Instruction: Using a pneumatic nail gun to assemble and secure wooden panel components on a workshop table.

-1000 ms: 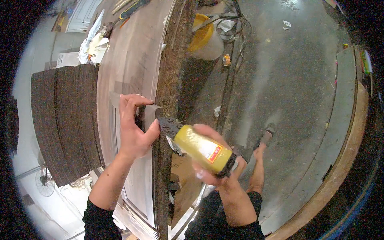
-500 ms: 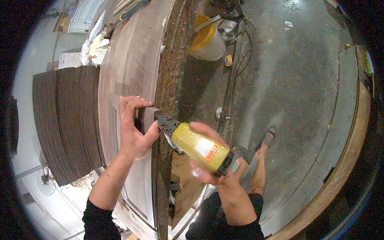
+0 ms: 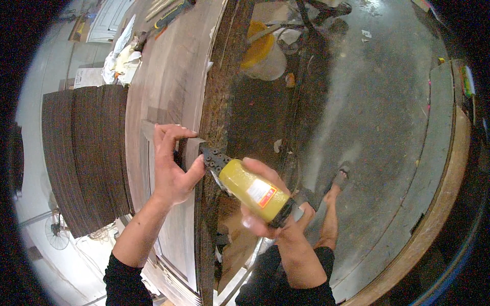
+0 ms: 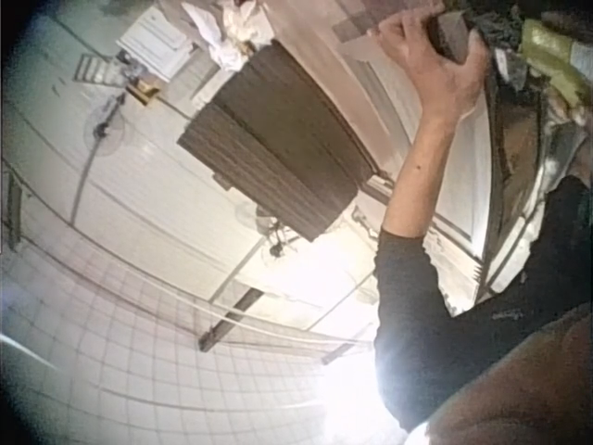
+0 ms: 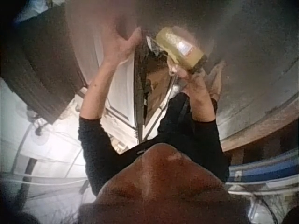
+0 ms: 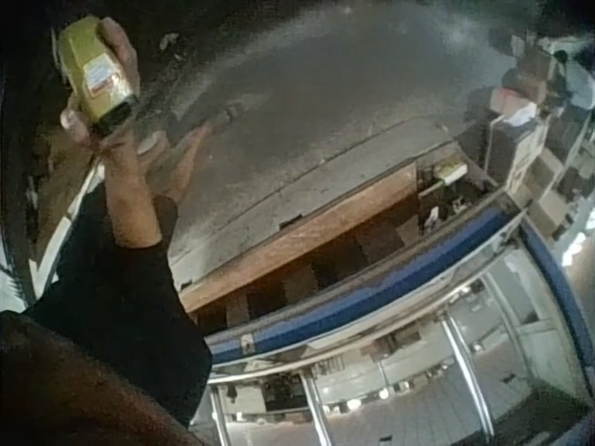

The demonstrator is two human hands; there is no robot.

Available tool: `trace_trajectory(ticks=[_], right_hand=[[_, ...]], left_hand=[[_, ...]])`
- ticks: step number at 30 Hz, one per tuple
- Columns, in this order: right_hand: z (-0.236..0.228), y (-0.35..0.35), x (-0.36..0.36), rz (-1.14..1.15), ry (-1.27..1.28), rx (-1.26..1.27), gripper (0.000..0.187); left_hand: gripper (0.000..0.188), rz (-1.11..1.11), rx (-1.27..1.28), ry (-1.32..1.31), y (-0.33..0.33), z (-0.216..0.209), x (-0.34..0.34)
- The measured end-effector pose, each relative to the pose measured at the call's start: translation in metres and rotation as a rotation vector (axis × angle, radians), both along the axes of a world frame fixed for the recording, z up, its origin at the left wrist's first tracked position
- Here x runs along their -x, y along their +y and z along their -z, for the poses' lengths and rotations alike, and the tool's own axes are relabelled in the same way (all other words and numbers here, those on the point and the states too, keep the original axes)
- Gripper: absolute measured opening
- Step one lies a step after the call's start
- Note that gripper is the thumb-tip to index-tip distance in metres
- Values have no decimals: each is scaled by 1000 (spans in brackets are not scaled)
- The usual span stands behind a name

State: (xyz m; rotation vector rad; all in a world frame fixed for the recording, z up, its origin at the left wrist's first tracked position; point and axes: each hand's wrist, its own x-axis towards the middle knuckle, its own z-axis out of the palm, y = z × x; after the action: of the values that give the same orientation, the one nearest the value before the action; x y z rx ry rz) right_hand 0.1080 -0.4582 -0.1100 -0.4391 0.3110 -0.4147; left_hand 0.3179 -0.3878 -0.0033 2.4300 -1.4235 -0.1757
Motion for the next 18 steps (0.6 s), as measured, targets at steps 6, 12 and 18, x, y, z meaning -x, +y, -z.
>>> trace_trajectory(ticks=[6,12,18], right_hand=[[-40,-49,17,189,71,160,105],[-160,-139,-71,145,156,1467,82],[-213,-122,-215,-480,465,2133,89]], left_hand=[[43,-39,64,29,-5,-7,1],[69,-166,125,29,14,-21,5],[60,-854,119,-121,161,-56,74]])
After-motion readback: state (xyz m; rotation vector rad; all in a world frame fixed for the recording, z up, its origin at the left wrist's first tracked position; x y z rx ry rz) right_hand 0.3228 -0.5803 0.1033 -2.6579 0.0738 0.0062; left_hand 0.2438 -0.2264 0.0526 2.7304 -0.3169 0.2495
